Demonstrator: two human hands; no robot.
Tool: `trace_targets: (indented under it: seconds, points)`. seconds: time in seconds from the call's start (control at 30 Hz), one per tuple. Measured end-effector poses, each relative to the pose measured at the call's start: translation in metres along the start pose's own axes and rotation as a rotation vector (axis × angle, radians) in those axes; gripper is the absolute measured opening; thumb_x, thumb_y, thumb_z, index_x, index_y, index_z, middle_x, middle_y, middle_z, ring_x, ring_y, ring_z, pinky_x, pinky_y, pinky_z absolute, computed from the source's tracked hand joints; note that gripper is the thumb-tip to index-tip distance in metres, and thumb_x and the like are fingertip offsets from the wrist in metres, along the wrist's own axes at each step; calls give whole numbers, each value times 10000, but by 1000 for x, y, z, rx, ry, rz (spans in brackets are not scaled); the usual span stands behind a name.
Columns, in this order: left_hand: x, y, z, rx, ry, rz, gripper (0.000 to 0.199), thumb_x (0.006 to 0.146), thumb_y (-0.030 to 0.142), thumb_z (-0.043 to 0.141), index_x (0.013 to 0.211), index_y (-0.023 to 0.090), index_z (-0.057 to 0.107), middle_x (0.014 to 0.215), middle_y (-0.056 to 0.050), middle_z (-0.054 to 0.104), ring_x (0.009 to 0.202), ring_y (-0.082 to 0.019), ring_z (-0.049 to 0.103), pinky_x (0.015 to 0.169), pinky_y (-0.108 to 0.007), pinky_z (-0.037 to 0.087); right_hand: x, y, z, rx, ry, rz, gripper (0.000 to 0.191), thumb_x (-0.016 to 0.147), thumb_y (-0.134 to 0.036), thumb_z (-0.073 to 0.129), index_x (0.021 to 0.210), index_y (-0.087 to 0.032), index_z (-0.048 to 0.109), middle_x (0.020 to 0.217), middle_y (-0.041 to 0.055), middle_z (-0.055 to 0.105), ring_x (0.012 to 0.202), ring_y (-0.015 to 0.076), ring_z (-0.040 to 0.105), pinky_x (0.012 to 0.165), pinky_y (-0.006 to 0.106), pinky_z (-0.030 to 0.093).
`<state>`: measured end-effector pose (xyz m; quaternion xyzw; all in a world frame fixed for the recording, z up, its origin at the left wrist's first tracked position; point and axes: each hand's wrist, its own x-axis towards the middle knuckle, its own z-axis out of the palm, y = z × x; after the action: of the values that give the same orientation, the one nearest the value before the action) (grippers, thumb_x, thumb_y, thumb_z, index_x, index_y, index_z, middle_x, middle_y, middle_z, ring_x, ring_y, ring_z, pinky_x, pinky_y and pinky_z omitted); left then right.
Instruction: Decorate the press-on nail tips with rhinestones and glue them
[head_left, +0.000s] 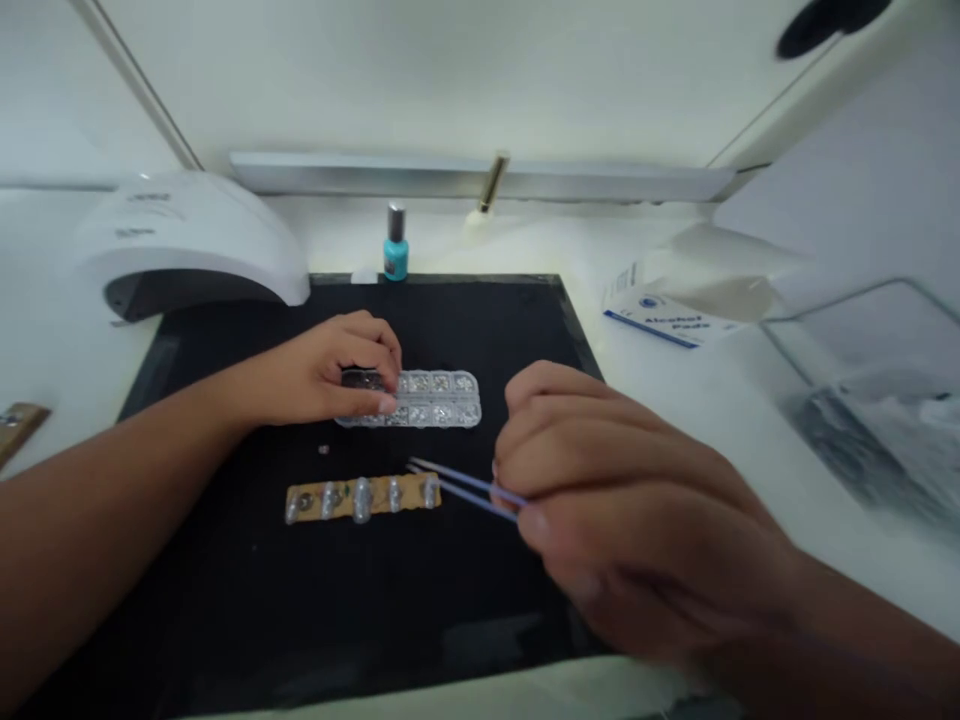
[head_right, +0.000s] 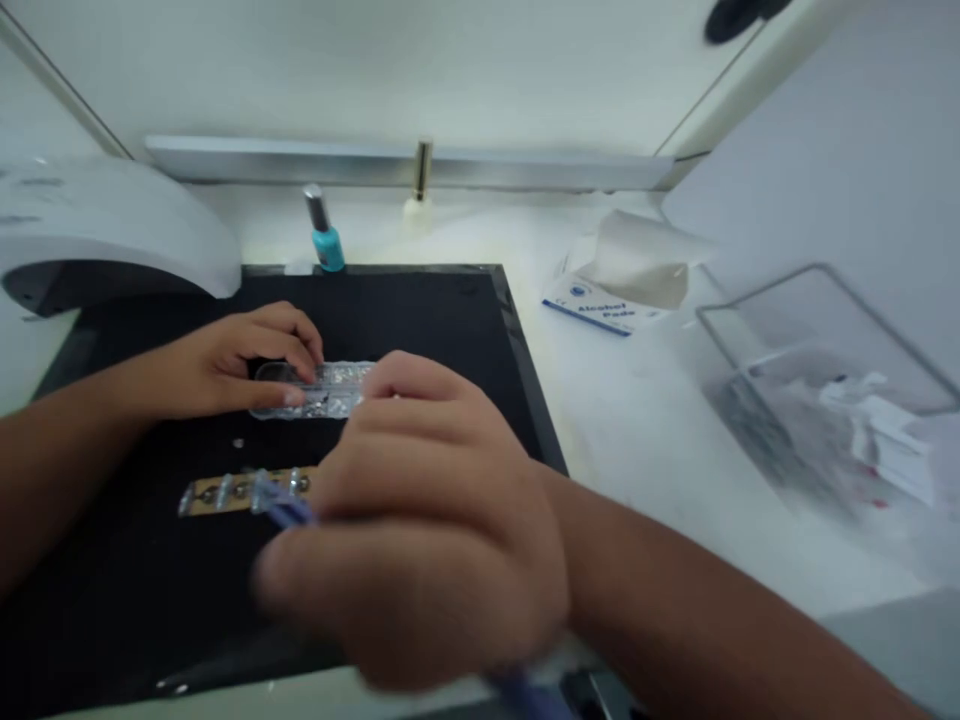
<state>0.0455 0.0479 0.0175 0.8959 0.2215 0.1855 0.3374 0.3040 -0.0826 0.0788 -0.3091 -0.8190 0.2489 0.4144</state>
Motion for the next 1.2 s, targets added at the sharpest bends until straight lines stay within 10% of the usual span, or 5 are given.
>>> trace_targets:
  seconds: [0.27,1.2]
  points:
    - [4,-10,7,-21,47,8,150,911,290,639,873,171,720,981,-60,694,927,-182,617,912,-337,439,28,85,28,70,-91,-158,93,878,-150,550,925,-216,597,746,18,637,667,153,636,627,312,558]
    - [5,-7,11,-93,21,-57,149,937,278,653,814,215,709,991,5,674,944,-158,590,880,-329,379,24,92,39,-142,-199,-133,179,853,-68,496,964,-194,560,743,44,668,690,182,664,569,307,555]
